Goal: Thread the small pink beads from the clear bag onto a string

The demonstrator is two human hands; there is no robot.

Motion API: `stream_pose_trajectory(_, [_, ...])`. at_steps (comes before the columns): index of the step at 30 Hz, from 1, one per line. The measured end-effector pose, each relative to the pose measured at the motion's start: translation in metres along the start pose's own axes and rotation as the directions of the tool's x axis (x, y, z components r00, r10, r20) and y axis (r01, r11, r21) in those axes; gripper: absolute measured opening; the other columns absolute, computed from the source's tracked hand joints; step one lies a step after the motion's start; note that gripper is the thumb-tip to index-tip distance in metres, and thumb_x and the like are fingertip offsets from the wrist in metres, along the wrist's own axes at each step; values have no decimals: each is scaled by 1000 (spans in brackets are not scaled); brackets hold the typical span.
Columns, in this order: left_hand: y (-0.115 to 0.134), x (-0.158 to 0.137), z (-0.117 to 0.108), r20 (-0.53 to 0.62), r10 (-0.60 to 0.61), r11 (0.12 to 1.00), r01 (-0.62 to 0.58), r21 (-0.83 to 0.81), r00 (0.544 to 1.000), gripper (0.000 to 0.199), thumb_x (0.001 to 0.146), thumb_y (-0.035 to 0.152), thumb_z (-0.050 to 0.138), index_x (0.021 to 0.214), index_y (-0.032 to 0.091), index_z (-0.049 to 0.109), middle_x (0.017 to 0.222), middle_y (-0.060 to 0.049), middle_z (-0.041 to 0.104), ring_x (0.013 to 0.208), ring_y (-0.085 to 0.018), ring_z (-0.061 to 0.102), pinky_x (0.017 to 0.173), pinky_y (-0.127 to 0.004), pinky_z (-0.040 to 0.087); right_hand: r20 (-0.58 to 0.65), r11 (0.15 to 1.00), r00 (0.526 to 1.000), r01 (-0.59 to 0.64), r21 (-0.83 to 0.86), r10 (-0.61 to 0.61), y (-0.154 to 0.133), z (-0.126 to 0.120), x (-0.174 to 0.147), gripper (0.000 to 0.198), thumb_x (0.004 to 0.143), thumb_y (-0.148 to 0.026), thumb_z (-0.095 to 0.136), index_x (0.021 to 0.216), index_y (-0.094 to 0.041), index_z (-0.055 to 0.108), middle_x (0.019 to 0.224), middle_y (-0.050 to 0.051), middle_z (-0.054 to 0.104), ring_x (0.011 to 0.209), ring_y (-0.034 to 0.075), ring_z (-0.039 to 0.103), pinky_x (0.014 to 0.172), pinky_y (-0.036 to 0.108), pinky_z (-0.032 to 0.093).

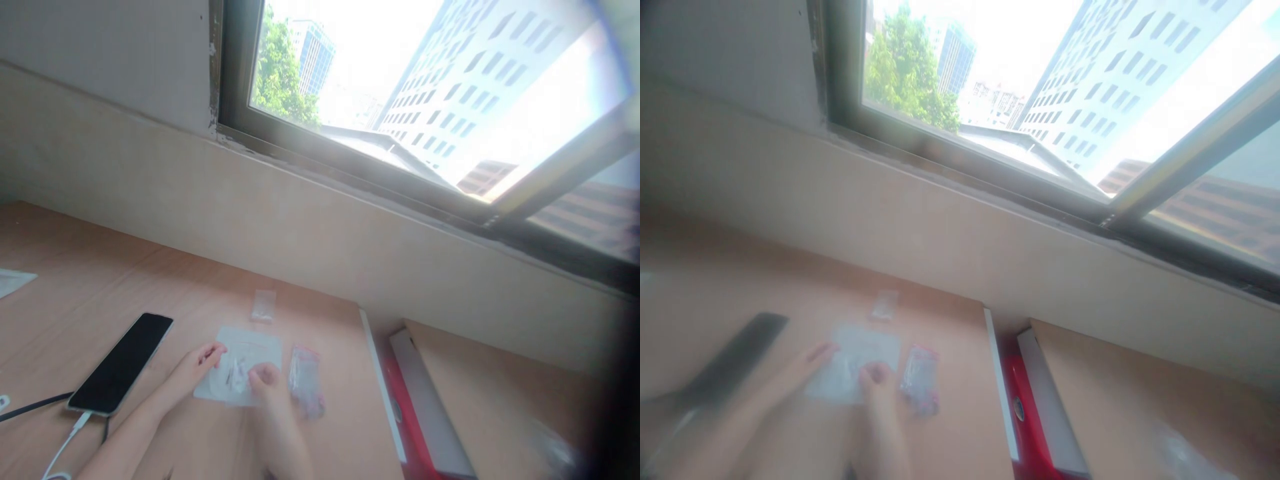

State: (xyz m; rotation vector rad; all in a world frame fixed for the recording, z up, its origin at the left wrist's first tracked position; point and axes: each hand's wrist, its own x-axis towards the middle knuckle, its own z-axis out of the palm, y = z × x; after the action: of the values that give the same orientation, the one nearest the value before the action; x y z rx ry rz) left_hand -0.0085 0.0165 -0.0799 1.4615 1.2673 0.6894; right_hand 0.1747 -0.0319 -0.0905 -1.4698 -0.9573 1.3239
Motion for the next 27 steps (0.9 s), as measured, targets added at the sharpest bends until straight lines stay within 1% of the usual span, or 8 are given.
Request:
stream_pose_trajectory(3, [-26, 2, 2, -74, -6, 997, 12, 77, 997, 42, 76, 51, 35, 74, 16, 59, 65, -3, 57, 62, -17, 52, 57, -25, 41, -114, 994, 991, 60, -97, -71, -5, -9, 45, 19, 64, -31, 55, 69, -13, 57, 69, 7, 57, 64, 17, 52, 57, 26, 38])
stream_pose_trajectory(5, [-39, 2, 5, -105, 60, 985, -41, 168, 993, 41, 74, 51, 38, 70, 17, 60, 66, -4, 58, 63, -18, 53, 58, -26, 42, -158, 981, 980, 94, -169, -121, -17, -11, 78, 22, 66, -32, 52, 72, -12, 58, 72, 8, 59, 66, 18, 53, 60, 27, 39])
stream_pose_trajectory(8, [-47, 0, 9, -161, 160, 956, -112, 271, 974, 38, 75, 49, 39, 67, 18, 61, 68, -5, 59, 67, -19, 54, 62, -26, 43, -266, 925, 945, 83, -371, -192, -34, -7, 120, 17, 67, -25, 49, 74, -12, 58, 73, 8, 59, 68, 18, 54, 61, 26, 39])
stream_pose_trajectory(11, [-45, -1, 12, -195, 207, 937, -138, 321, 959, 37, 77, 46, 37, 67, 20, 61, 70, -6, 60, 69, -19, 54, 65, -27, 44, -316, 889, 927, 38, -457, -202, -41, 0, 146, 14, 63, -20, 51, 73, -11, 57, 73, 10, 59, 68, 20, 54, 61, 27, 37])
stream_pose_trajectory(14, [-42, -2, 11, -198, 209, 931, -134, 339, 958, 35, 77, 44, 38, 67, 21, 62, 70, -6, 60, 68, -19, 55, 65, -27, 44, -379, 856, 901, -16, -517, -212, -38, 3, 154, 18, 63, -20, 52, 78, -10, 57, 77, 14, 58, 72, 23, 53, 63, 30, 35])
stream_pose_trajectory(19, [-41, -2, 8, -172, 195, 928, -125, 350, 966, 33, 77, 43, 39, 68, 21, 62, 70, -5, 60, 68, -19, 55, 63, -27, 44, -456, 792, 858, -103, -602, -235, -30, 3, 153, 27, 66, -23, 51, 89, -9, 55, 83, 17, 57, 78, 28, 51, 65, 32, 32])
stream_pose_trajectory(24, [-46, 0, 6, -142, 206, 916, -140, 377, 968, 31, 78, 41, 39, 70, 21, 61, 68, -5, 60, 67, -18, 54, 63, -26, 43, -452, 617, 827, -172, -768, -333, -28, 9, 151, 32, 70, -24, 51, 95, -6, 52, 92, 20, 53, 87, 31, 46, 72, 36, 30])
stream_pose_trajectory(27, [-48, 0, 4, -124, 205, 906, -141, 399, 971, 29, 77, 41, 40, 72, 22, 62, 69, -4, 60, 69, -18, 54, 63, -26, 42, -442, 579, 810, -160, -799, -386, -40, 12, 142, 34, 72, -24, 50, 98, -3, 50, 97, 21, 50, 92, 31, 42, 77, 37, 29])
